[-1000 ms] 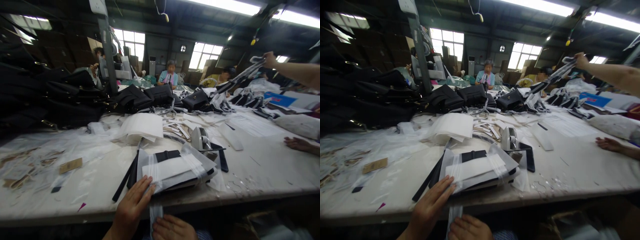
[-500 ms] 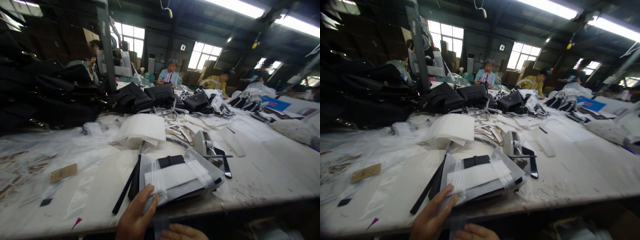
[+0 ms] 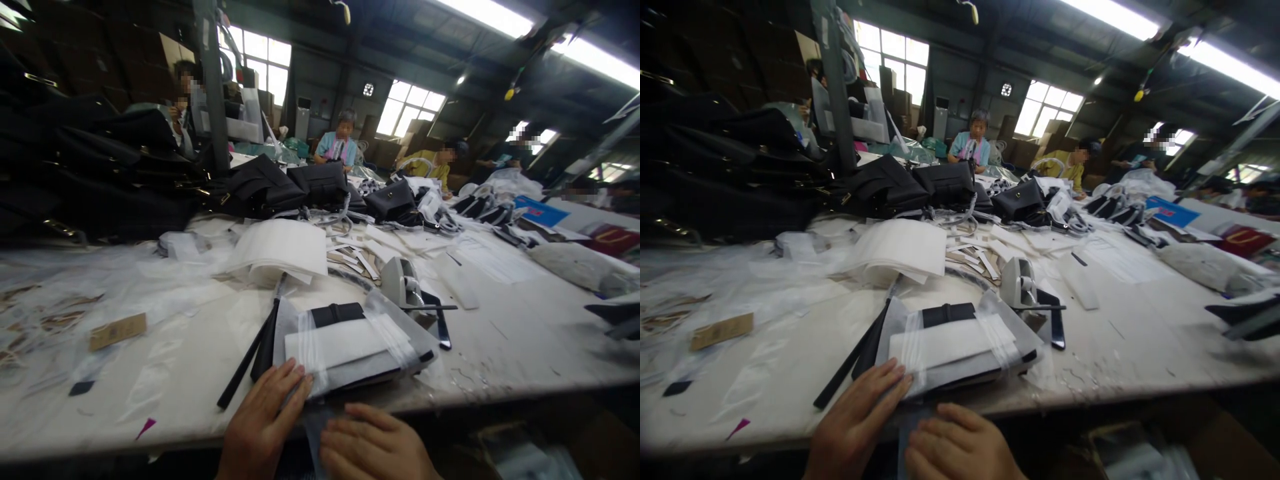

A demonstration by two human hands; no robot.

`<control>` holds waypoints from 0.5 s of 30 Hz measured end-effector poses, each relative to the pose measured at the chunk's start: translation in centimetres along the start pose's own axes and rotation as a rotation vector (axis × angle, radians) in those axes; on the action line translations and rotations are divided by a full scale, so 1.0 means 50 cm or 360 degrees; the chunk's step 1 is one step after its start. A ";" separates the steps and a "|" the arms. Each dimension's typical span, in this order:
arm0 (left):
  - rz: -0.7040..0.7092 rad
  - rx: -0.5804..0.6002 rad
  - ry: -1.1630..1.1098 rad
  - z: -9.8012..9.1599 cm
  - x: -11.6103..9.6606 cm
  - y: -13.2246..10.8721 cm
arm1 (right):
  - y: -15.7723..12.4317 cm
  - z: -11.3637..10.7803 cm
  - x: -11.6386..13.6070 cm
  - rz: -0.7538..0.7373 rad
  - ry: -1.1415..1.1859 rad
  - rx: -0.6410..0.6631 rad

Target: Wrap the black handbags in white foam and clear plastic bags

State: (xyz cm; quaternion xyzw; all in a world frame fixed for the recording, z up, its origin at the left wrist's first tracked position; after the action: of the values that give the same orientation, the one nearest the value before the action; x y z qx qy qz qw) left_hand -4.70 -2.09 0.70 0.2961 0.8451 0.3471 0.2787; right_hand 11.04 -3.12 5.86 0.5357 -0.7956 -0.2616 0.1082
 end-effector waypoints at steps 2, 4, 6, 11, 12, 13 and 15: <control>-0.0017 -0.0004 0.0045 -0.005 -0.004 0.002 | 0.037 -0.014 -0.031 0.0024 0.0001 0.0007; -0.0010 0.0001 0.0079 -0.007 -0.007 0.004 | 0.067 -0.016 -0.067 0.0153 0.0066 0.0035; -0.0015 -0.0005 0.0100 -0.006 -0.007 0.004 | 0.090 -0.006 -0.102 0.0292 0.0140 0.0073; -0.0125 -0.0056 0.0097 -0.004 0.006 0.000 | 0.124 0.056 -0.157 0.0380 0.0276 0.0337; -0.0136 -0.0040 0.0091 -0.002 0.008 -0.002 | 0.125 0.070 -0.163 0.0375 0.0297 0.0405; -0.0139 -0.0019 0.0080 0.001 0.010 -0.005 | 0.125 0.084 -0.169 0.0382 0.0320 0.0457; -0.0131 0.0011 0.0058 0.005 0.013 -0.010 | 0.118 0.107 -0.178 0.0427 0.0387 0.0520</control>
State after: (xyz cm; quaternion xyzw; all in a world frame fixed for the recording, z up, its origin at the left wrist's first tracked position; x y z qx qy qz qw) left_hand -5.14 -1.84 0.01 0.2556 0.8627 0.3378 0.2762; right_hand 7.51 8.29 5.45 0.4633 -0.8724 -0.0463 0.1489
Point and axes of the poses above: each hand's wrist, its own y-axis towards the middle knuckle, its own z-axis out of the palm, x = y × z, the point moved 6 cm from there along y, towards the middle knuckle, and after that the axes turned 11 degrees about -y, right-handed, at the moved point
